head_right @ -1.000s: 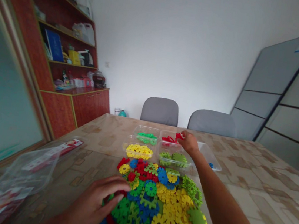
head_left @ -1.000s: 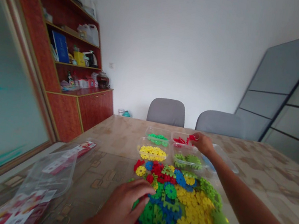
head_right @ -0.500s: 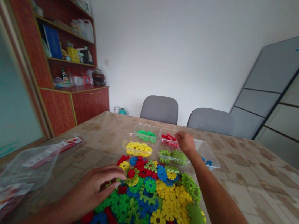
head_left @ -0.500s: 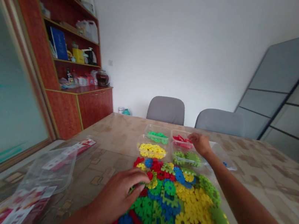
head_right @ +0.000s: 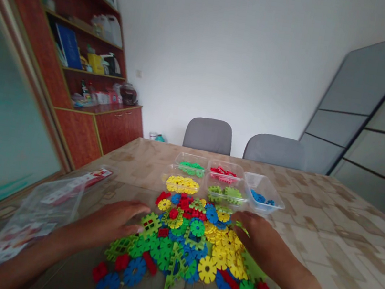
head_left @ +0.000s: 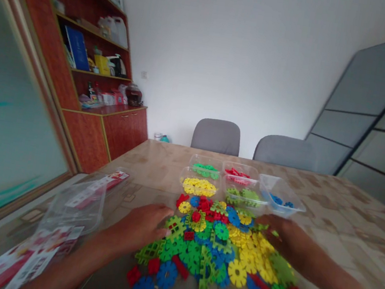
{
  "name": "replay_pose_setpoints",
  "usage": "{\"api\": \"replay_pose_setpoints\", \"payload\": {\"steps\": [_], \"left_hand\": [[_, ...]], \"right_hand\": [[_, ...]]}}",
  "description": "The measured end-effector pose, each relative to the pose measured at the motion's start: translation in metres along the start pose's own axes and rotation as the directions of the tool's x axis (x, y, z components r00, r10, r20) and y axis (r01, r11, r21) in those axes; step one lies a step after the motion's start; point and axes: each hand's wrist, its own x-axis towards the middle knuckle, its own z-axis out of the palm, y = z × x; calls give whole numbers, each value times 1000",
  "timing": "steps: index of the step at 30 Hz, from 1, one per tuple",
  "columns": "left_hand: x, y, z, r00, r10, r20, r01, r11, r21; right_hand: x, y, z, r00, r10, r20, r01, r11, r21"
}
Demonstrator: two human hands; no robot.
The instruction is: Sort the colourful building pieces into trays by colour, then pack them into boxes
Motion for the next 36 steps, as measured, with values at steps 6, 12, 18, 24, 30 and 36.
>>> {"api": "replay_pose_setpoints", "payload": {"steps": [6, 12, 18, 24, 30, 36], "left_hand": [[-2, 16, 11, 999, 35, -29, -37, 997, -73], [-7, 34, 15, 990, 144, -3, -143, 977, -160], [-7, 39, 14, 982, 188, -35, -191, 971, -147], [-2, 36, 13, 971, 174, -161, -194, 974, -120], [9, 22, 31, 978, 118, -173, -153, 967, -202], [4, 32, 36, 967, 213, -138, -245, 926, -287]], "right_hand": [[-35, 19, 17, 985, 156, 70, -158, 987, 13], [-22, -23, 15, 994, -25, 103, 4, 980, 201], [-16, -46, 8, 992, -112, 56, 88, 942, 322], [-18, -2, 11, 997, 24, 79, -31, 996, 83], [-21, 16, 26, 969, 237, 75, -229, 968, -106], [-15, -25, 38, 987, 137, 83, -137, 990, -4]]}}
